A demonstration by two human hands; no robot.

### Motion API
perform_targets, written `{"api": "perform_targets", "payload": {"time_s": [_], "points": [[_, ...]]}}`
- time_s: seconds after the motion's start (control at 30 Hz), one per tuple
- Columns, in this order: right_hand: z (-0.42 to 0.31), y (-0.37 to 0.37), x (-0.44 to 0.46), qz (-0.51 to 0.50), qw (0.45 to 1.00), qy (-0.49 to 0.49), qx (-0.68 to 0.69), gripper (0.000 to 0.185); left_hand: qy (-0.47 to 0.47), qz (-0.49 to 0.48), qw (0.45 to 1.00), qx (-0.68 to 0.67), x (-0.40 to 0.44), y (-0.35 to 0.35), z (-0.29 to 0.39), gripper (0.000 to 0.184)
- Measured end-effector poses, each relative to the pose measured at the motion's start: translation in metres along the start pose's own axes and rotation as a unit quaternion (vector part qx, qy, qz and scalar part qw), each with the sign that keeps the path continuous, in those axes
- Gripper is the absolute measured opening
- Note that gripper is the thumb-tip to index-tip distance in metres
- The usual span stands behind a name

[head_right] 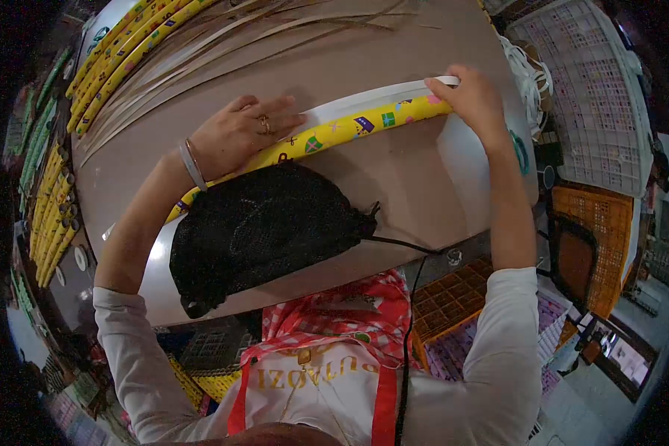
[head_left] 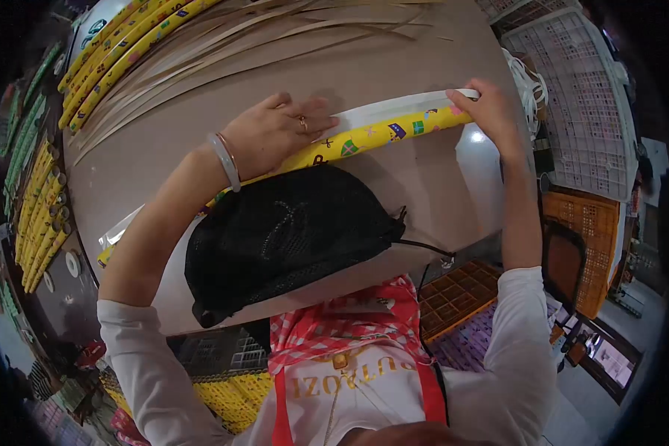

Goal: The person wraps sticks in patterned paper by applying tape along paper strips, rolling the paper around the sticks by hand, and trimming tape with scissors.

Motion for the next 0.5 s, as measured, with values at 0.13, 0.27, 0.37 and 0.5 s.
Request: {"api": "perform_targets", "payload": {"time_s": [0.13,0.27,0.37,0.5], "points": [[0.001,-0.006,0.002,0.027,0.999,0.020,-0.031,0.045,0.001,-0.007,1.000,0.012,-0.001,0.000,-0.001,0.041],[-0.005,-0.006,0.000,0.050,0.997,0.019,-0.053,0.046,0.011,-0.037,0.999,0.000,0.000,0.001,-0.001,0.043],[-0.003,-0.008,0.004,0.030,0.998,-0.006,-0.049,0.047,0.011,-0.038,0.999,-0.034,-0.001,0.002,-0.003,0.045],[-0.002,-0.010,0.006,-0.029,0.998,-0.046,-0.023,0.049,0.011,-0.039,0.998,-0.047,0.000,-0.007,-0.008,0.044]]}}
Point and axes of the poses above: each hand's wrist, its own x-axis towards the middle knuckle, its own y-axis out of the back of the hand, z = x × y, the point moved 5 cm from there along x, towards the middle knuckle, and after that the axes turned 5 degrees about x, right-handed, at the moved point
